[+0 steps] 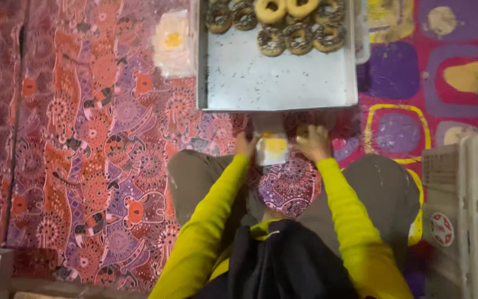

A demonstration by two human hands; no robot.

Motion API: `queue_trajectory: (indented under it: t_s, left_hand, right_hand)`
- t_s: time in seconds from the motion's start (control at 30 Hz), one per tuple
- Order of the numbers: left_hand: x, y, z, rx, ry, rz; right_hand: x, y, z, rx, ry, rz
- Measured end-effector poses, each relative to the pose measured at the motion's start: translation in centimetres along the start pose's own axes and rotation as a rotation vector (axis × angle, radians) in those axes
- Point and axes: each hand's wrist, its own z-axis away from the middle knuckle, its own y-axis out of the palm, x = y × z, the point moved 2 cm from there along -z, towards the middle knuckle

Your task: The person sits on a patterned floor mat and repeatedly picks donuts from a metal tray, places them into small clear plastic bags, and sets the filled bags into a white plastic crate. The person handles both plain and chocolate-sprinkled donuts.

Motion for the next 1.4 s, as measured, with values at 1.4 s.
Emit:
queue_trajectory:
  t_s: [1.4]
  left_hand:
    - [0.8,-6.8,8.7,0.178,-0.235,1.539]
  right_hand:
    - [18.8,-7.5,4.4,0.455,-0.781,-0.230]
